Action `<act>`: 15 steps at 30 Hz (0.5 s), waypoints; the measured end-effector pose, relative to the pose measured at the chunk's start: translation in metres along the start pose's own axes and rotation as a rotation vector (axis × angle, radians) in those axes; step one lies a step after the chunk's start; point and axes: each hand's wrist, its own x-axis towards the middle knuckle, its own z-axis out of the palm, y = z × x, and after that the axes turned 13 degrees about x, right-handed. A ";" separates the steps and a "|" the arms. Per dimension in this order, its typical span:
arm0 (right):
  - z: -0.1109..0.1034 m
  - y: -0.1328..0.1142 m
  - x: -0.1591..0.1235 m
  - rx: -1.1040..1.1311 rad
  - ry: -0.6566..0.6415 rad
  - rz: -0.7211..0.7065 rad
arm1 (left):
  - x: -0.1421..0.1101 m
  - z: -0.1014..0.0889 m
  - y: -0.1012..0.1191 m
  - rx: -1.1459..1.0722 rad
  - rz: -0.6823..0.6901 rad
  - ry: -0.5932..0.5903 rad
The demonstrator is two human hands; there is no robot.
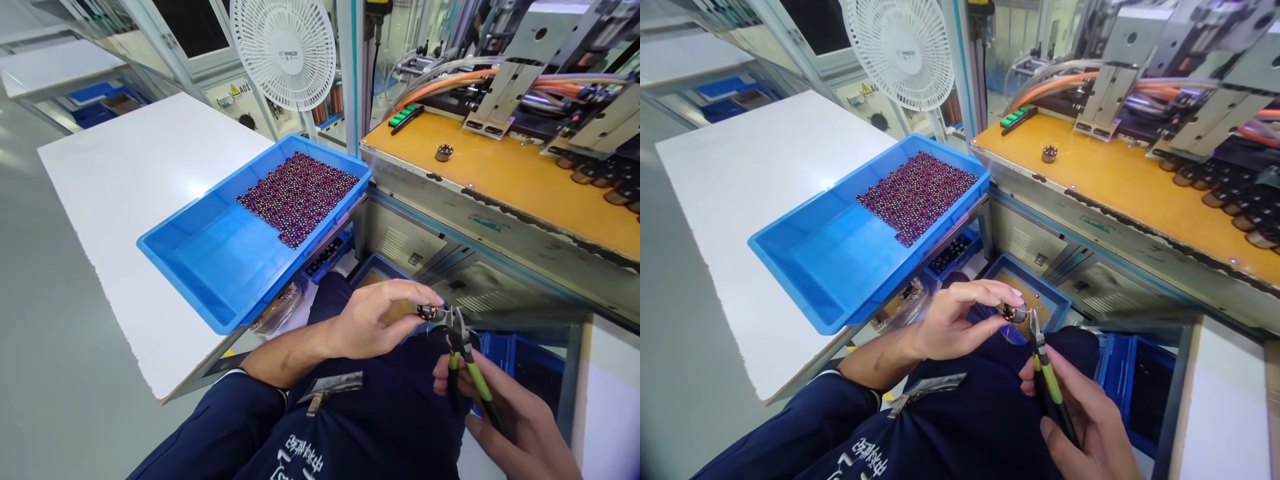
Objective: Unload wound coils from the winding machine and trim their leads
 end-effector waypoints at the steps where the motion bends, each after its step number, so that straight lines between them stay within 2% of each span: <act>1: 0.001 0.000 0.000 0.003 0.003 -0.011 | 0.000 0.000 0.000 -0.001 -0.006 -0.005; 15: 0.006 -0.005 0.006 -0.120 0.073 -0.040 | -0.003 -0.004 0.002 0.028 -0.064 -0.037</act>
